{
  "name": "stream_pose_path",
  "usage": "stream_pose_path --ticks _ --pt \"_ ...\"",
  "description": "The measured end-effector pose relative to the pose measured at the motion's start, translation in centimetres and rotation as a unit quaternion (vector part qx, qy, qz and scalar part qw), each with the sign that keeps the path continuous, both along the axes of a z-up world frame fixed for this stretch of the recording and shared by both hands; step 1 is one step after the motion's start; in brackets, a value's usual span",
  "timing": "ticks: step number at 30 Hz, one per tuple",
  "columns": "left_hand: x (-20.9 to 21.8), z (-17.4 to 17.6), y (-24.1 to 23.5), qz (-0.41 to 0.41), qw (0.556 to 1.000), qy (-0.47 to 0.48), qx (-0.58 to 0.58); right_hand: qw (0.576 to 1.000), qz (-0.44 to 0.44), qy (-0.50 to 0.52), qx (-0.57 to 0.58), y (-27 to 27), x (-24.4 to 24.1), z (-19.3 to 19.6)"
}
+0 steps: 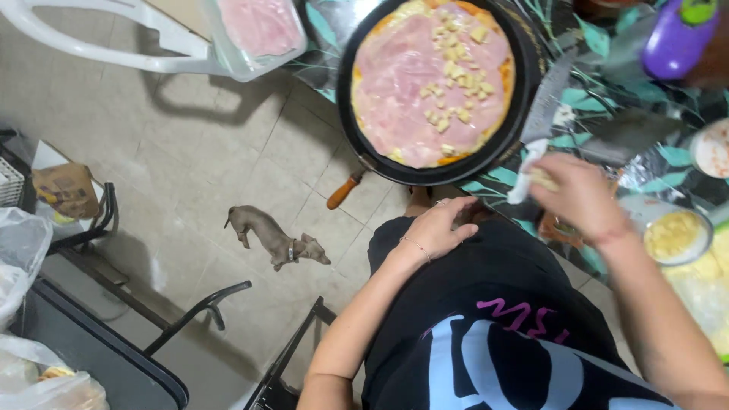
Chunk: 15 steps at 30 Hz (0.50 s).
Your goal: The person assembles a pizza in a frying pan by layering slices of ham, chunks of pineapple, and a sauce from a pouch onto a base of cheese and sauce. A small dog is visible on the floor nearby during the process.
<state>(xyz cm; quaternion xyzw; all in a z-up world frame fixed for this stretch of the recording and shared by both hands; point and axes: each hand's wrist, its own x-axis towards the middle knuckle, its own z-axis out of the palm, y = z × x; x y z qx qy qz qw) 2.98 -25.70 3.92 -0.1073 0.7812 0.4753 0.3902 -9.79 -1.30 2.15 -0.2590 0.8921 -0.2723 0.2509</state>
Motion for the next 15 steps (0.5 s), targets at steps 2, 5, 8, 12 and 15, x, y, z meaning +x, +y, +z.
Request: stream_pose_path --ticks 2,5,8,12,15 --pt "0.1 -1.2 -2.4 0.015 1.000 0.013 0.008 1.000 0.028 0.011 0.003 -8.0 -1.0 -3.3" --pt "0.4 -1.0 -5.5 0.038 0.999 0.022 0.005 0.994 0.085 0.009 0.064 -16.2 -1.7 -9.5" --pt "0.5 -0.9 -8.1 0.054 0.998 0.018 -0.017 0.981 0.132 -0.001 0.144 -20.1 -2.6 -12.7" --pt "1.4 -2.6 -9.9 0.089 0.992 0.045 -0.076 0.977 0.161 -0.029 0.137 -23.6 -4.2 -11.8" --pt "0.2 -4.3 -10.0 0.075 0.968 0.119 -0.210 0.975 0.186 -0.016 0.119 -25.0 -7.2 -11.7"
